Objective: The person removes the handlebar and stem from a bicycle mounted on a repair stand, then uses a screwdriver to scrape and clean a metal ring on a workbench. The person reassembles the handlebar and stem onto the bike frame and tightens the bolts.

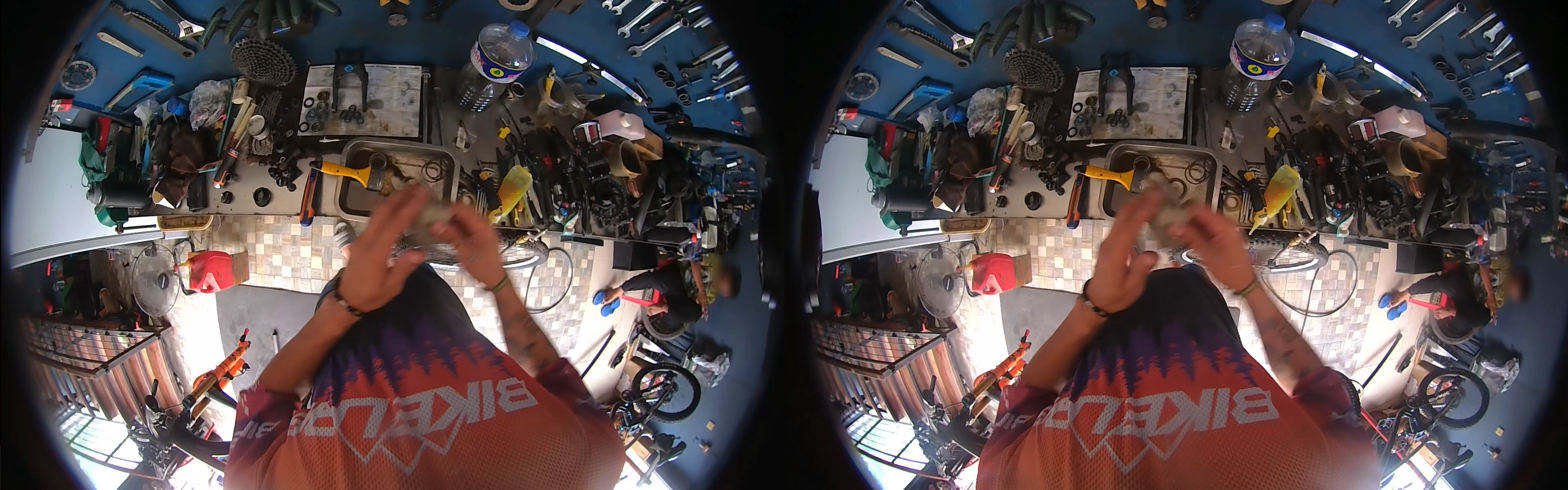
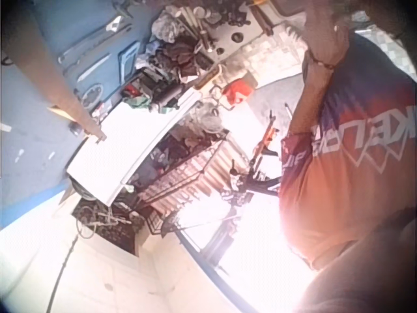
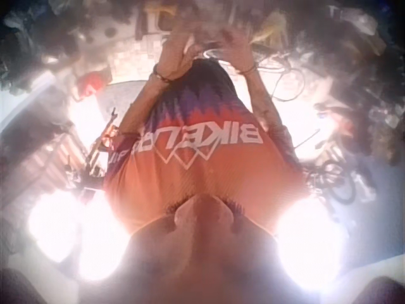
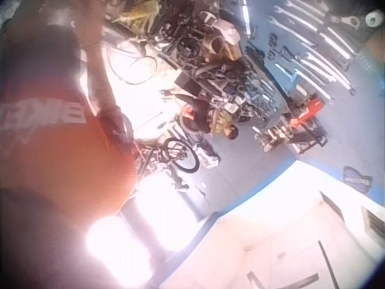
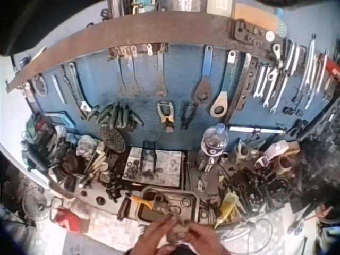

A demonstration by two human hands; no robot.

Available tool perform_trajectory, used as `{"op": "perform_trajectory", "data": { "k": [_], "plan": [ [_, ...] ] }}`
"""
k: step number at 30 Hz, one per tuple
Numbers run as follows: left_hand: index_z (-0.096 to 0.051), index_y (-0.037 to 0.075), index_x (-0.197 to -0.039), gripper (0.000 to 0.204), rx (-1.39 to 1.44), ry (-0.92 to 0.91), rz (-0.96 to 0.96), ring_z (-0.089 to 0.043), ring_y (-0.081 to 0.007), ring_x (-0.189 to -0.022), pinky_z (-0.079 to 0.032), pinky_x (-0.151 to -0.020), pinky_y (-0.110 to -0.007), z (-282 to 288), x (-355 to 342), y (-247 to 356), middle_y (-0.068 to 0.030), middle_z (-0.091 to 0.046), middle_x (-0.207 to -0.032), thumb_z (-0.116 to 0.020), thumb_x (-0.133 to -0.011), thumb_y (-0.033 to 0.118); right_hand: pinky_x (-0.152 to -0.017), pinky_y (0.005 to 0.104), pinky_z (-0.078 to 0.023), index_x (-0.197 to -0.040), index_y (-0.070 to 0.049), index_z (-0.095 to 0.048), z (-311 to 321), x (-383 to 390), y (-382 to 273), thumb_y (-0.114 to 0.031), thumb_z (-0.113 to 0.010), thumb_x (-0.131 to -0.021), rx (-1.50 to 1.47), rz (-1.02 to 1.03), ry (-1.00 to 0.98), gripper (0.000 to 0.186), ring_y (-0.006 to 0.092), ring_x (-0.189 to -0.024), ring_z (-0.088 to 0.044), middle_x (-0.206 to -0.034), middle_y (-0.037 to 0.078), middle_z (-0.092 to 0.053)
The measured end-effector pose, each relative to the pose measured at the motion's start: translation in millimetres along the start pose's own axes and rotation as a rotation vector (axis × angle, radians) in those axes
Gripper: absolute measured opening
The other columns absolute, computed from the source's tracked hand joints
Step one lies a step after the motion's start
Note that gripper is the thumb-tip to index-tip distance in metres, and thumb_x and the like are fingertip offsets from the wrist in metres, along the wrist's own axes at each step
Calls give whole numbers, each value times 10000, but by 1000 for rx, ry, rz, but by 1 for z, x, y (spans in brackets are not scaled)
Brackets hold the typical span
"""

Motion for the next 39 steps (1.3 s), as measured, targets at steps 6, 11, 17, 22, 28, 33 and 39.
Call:
{"op": "perform_trajectory", "data": {
  "k": [6, 11, 17, 22, 28, 33, 39],
  "plan": [
    [-655, 45, -913, 81, -174, -17, -127, -637, -356, -590, -504, -541, -452, -8, 19, -44, -117, -630, -705, -709, -942, 98, -1231, 497, -373, -1331, -9, -680, -75, 43, 6, -527, -408, -1161, -833, -329, 24, 610, 261, -1202, -680, -1248, 83, -735],
    [-684, 58, -910, 54, -343, -446, -199, -677, -343, -632, -520, -544, -433, 5, 53, -54, -109, -643, -704, -721, -904, 96, -1215, 534, -375, -1254, -123, -759, -53, 63, 25, -432, -674, -1049, 73, -93, -349, 380, 217, -1262, -685, -1250, 69, -765],
    [-738, 127, -1226, 323, -640, 92, 228, -731, -351, -959, -604, -811, -481, 132, 38, -185, -163, -717, -1130, -781, -910, 178, -994, 459, -555, -1243, -18, -723, 58, 20, 6, -162, -875, -866, 701, 70, 380, 431, 413, -1153, -701, -1190, 192, -748],
    [-705, 136, -1368, 470, -882, 31, 307, -734, -319, -1008, -591, -846, -446, 158, 13, -205, -194, -636, -1371, -819, -936, 283, -980, 524, -568, -1448, -96, -557, 118, -20, 75, -291, -913, -822, 1199, -133, 391, 745, 451, -1130, -680, -1236, 233, -670],
    [-688, 115, -1345, 637, -650, -69, 631, -765, -372, -981, -598, -827, -495, 87, -12, -250, -159, -773, -1047, -817, -892, 543, -941, 518, -587, -1437, -94, -543, 132, -54, 120, -241, -875, -833, 1208, -426, 243, 705, 462, -1074, -702, -1189, 231, -687],
    [-727, 69, -1199, 597, -458, -217, 724, -774, -367, -995, -601, -847, -485, 77, -26, -266, -157, -787, -978, -874, -827, 512, -928, 516, -577, -1319, -55, -651, 143, -30, 91, -149, -802, -867, 1149, -333, 294, 486, 441, -1084, -706, -1168, 231, -708],
    [-733, 47, -1054, 321, -19, -17, 563, -772, -228, -771, -590, -697, -350, 60, -30, -256, -125, -788, -901, -910, -840, 207, -912, 487, -578, -1359, -33, -657, 136, 5, 68, -132, -731, -935, 1018, -243, 514, 442, 441, -1063, -721, -1148, 242, -742]
  ]
}}
Point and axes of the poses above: each hand's wrist, its own x-axis away from the middle knuckle, its own z-axis out of the back of the hand, y = z × x, the point moved 5 cm from there along -x, towards the middle knuckle
